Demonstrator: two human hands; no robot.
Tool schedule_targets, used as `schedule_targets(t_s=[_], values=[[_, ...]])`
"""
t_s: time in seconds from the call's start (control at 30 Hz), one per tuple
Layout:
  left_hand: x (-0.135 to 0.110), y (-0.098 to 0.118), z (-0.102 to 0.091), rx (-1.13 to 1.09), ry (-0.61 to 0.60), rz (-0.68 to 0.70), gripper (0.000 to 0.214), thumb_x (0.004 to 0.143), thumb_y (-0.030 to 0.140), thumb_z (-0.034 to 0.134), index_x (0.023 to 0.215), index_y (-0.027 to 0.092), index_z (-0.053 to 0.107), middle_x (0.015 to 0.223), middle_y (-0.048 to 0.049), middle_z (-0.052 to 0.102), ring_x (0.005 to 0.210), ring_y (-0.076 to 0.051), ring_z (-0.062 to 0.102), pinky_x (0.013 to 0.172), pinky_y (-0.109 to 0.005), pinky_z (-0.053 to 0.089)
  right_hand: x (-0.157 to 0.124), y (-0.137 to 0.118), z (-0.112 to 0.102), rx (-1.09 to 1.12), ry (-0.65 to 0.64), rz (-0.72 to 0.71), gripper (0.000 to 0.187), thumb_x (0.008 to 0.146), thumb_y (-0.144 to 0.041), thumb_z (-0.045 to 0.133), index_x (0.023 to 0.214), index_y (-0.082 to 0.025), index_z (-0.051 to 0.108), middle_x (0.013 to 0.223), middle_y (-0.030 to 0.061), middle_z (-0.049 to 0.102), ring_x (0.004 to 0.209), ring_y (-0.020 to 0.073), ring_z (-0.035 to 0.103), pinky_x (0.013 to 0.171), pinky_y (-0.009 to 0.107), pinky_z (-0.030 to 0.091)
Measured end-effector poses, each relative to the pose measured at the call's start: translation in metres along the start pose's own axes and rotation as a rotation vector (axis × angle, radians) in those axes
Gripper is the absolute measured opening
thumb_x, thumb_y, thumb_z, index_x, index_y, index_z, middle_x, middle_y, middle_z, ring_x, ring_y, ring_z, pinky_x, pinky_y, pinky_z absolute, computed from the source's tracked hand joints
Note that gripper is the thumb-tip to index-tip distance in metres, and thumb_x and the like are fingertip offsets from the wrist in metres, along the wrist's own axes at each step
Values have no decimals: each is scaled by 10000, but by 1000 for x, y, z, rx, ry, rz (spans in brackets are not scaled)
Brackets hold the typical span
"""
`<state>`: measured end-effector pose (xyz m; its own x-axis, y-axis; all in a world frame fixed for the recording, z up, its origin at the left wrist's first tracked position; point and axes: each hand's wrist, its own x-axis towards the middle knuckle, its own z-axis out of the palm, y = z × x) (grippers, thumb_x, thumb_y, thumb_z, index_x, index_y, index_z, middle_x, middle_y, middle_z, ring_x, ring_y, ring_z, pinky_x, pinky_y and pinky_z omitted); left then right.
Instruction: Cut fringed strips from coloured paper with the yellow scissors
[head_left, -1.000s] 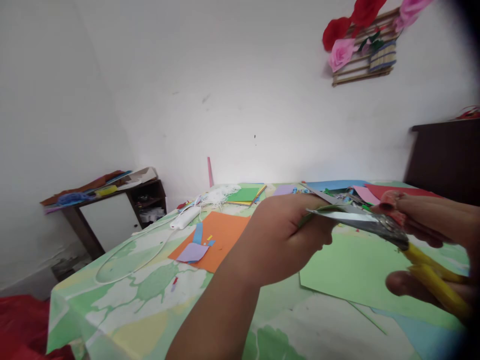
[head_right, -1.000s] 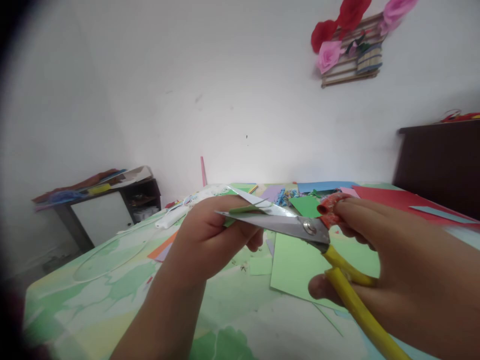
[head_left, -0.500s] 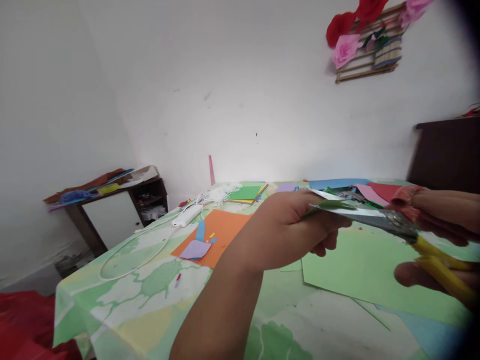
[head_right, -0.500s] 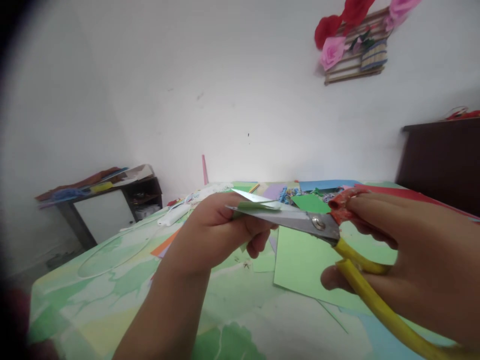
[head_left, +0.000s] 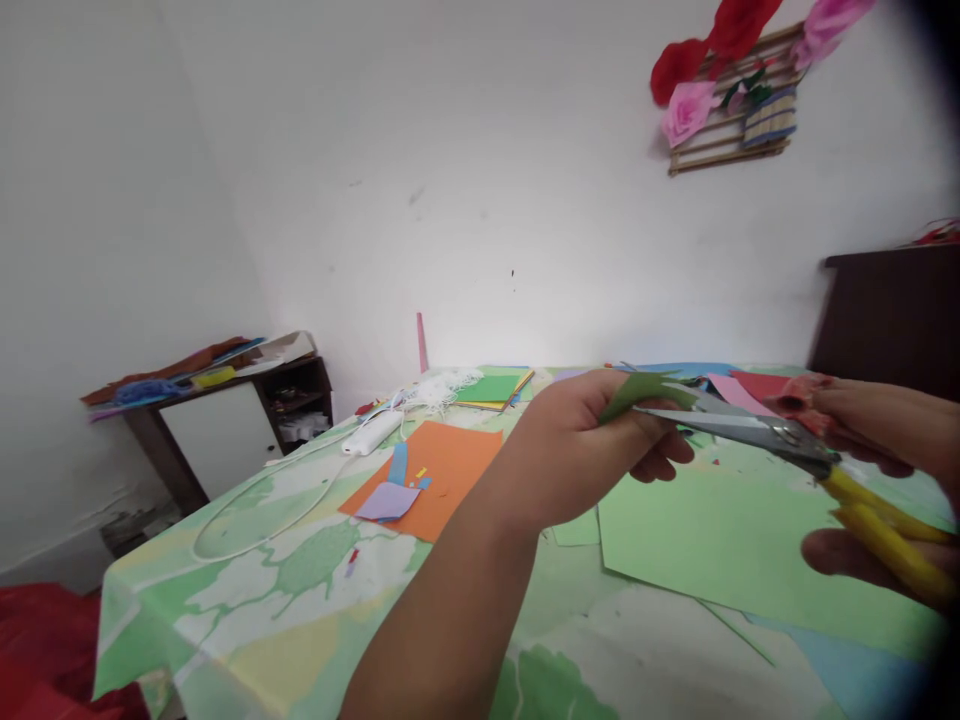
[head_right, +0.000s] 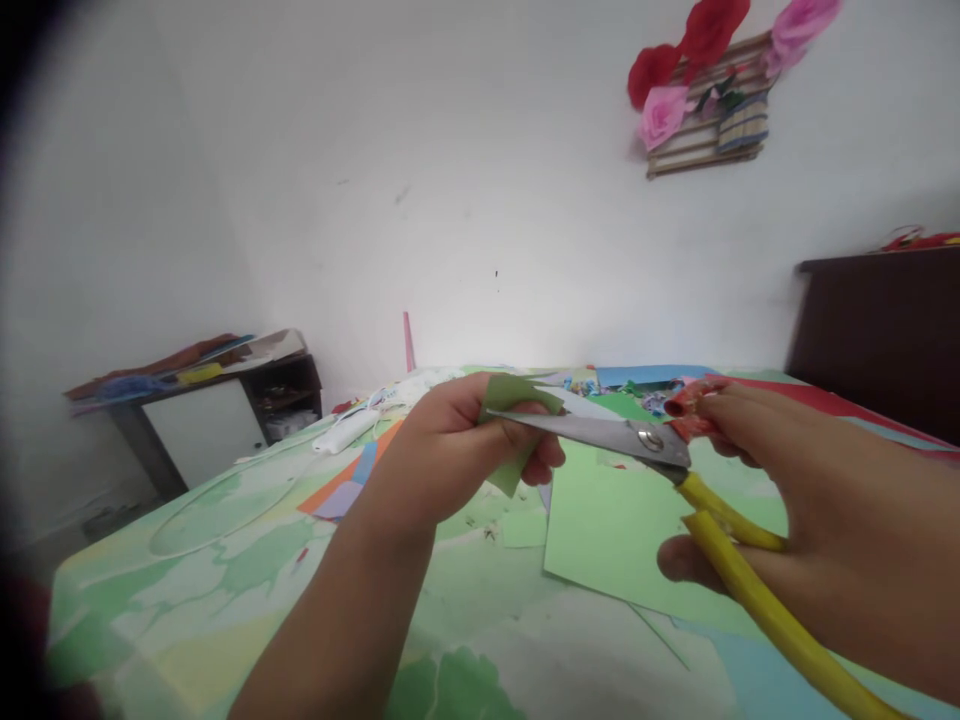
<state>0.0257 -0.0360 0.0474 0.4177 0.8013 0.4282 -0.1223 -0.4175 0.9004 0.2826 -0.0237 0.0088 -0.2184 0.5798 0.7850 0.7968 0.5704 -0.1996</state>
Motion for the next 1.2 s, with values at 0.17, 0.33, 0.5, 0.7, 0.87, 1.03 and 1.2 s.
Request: schedule_targets(t_s=[0.17, 0.33, 0.5, 0.7, 0.87, 1.03, 1.2], values=[[-3, -1, -1, 47, -4, 23, 158, 765, 88, 558, 668, 182, 640, 640, 32, 635, 533, -53, 567, 525, -169, 483, 2, -10, 8, 27, 41, 14, 581, 575, -736, 702, 1040, -390, 665, 758, -2, 698, 739, 336, 672, 498, 359, 518], [-5, 1, -2, 90, -1, 77, 134, 717, 89, 576, 654, 190, 637, 622, 43, 627, 527, -60, 564, 509, -170, 481, 1, -12, 12, 30, 45, 16, 602, 582, -734, 694, 1072, -386, 661, 773, 3, 708, 757, 346, 678, 518, 367, 532], [-6, 0, -3, 72, -16, 144, 160, 734, 88, 581, 608, 182, 611, 627, 54, 604, 522, -43, 555, 494, -144, 470, 0, -11, 12, 26, 40, 9, 625, 581, -736, 687, 1095, -381, 657, 795, 7, 721, 776, 356, 685, 529, 373, 541], [-8, 0, -4, 127, -33, 173, 192, 762, 101, 594, 588, 181, 596, 615, 51, 589, 530, -40, 539, 479, -139, 441, -5, -6, 12, -17, -8, -41, 733, 586, -702, 700, 1237, -389, 577, 966, 18, 739, 891, 395, 682, 564, 389, 552], [-9, 1, -2, 110, -16, 164, 199, 781, 120, 581, 595, 188, 600, 614, 48, 594, 543, -50, 554, 502, -154, 458, -15, 8, 8, -97, -163, -224, 830, 765, -656, 571, 1487, -414, 240, 1405, 82, 534, 1104, 471, 597, 741, 558, 542], [-11, 4, -5, 208, -10, 161, 186, 787, 143, 593, 611, 191, 622, 620, 40, 600, 563, -65, 561, 506, -167, 444, -15, 11, 12, -75, -152, -231, 841, 761, -664, 559, 1498, -402, 248, 1456, 98, 476, 1136, 498, 571, 732, 602, 537], [-11, 5, -7, 278, -13, 173, 167, 769, 137, 594, 614, 195, 617, 608, 39, 588, 563, -75, 546, 498, -182, 416, -14, 11, 14, -78, -147, -252, 742, 768, -653, 552, 1439, -400, 360, 1165, 68, 674, 1050, 487, 621, 825, 651, 489]])
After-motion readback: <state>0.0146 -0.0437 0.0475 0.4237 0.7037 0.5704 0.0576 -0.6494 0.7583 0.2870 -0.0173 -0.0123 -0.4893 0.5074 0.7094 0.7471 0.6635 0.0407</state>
